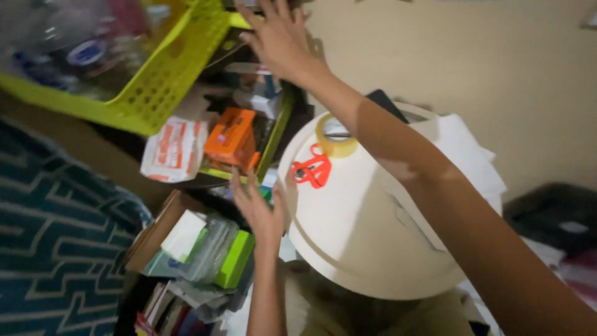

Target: Writing notes on small pieces of paper, folding them, and highlighting a chart on the wall.

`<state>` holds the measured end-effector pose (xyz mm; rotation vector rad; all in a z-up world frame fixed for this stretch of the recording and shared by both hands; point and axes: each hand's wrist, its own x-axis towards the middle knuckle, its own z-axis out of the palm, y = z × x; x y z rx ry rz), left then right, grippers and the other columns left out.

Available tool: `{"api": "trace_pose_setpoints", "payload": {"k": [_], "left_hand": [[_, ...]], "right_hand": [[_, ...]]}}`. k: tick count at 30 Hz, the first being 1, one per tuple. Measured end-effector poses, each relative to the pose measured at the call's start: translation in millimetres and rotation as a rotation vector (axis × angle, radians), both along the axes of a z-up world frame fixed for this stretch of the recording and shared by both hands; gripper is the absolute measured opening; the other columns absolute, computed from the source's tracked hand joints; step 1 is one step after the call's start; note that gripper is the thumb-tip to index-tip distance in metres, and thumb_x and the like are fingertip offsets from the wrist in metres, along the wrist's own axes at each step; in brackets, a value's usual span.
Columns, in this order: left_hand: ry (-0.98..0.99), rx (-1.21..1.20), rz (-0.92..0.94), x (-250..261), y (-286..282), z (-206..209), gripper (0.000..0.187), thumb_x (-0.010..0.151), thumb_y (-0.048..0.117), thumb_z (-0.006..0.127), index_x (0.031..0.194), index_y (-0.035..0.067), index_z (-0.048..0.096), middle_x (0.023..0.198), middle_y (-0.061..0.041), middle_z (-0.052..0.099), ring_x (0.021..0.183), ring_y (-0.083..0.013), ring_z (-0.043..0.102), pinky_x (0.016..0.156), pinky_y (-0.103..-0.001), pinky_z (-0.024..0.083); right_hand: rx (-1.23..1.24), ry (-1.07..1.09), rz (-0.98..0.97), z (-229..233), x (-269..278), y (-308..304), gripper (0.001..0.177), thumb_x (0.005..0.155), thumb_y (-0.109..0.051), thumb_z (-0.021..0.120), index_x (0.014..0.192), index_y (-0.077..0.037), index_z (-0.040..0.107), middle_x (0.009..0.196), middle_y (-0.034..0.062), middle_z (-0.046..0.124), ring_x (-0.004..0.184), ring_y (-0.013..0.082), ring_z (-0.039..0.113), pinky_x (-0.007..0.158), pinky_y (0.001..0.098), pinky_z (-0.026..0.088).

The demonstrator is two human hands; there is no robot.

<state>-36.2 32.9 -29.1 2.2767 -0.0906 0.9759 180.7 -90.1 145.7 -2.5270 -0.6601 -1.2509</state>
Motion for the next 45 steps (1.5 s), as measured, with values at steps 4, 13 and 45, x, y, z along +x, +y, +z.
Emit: {"api": "trace_pose_setpoints", "payload": {"k": [4, 13, 45], "left_hand": [[0.065, -0.079, -0.026, -50, -4, -2, 0.054, 0.082, 0.01, 0.057, 0.131, -0.003, 0.04, 0.141, -0.026, 0.028, 0.13, -0.0411, 0.029, 0.106, -0.047, 0.027], [0.395, 0.055, 0.066, -131, -14, -16, 0.039, 0.081, 0.014, 0.056, 0.12, 0.008, 0.055, 0.13, -0.013, 0.049, 0.118, -0.0335, 0.046, 0.103, -0.062, 0.021], [0.395, 0.191, 0.087, -180, -51, -45, 0.054, 0.084, 0.031, 0.05, 0.132, 0.009, 0.043, 0.141, -0.014, 0.037, 0.132, -0.0358, 0.03, 0.105, -0.05, 0.026]], "right_hand": [[-0.054, 0.018, 0.125, -1, -71, -53, 0.047, 0.093, -0.02, 0.055, 0.137, -0.013, 0.038, 0.122, 0.0109, 0.048, 0.109, 0.0286, 0.047, 0.097, 0.048, 0.028], [0.0, 0.698, 0.072, -108, -220, -209, 0.022, 0.083, -0.018, 0.063, 0.105, -0.017, 0.066, 0.116, 0.0032, 0.061, 0.114, 0.0227, 0.05, 0.105, 0.0568, 0.024], [-0.081, 0.384, -0.232, -238, -63, -227, 0.046, 0.091, -0.048, 0.057, 0.115, -0.011, 0.067, 0.139, 0.029, 0.028, 0.124, 0.0472, 0.022, 0.081, 0.0802, 0.004]]}}
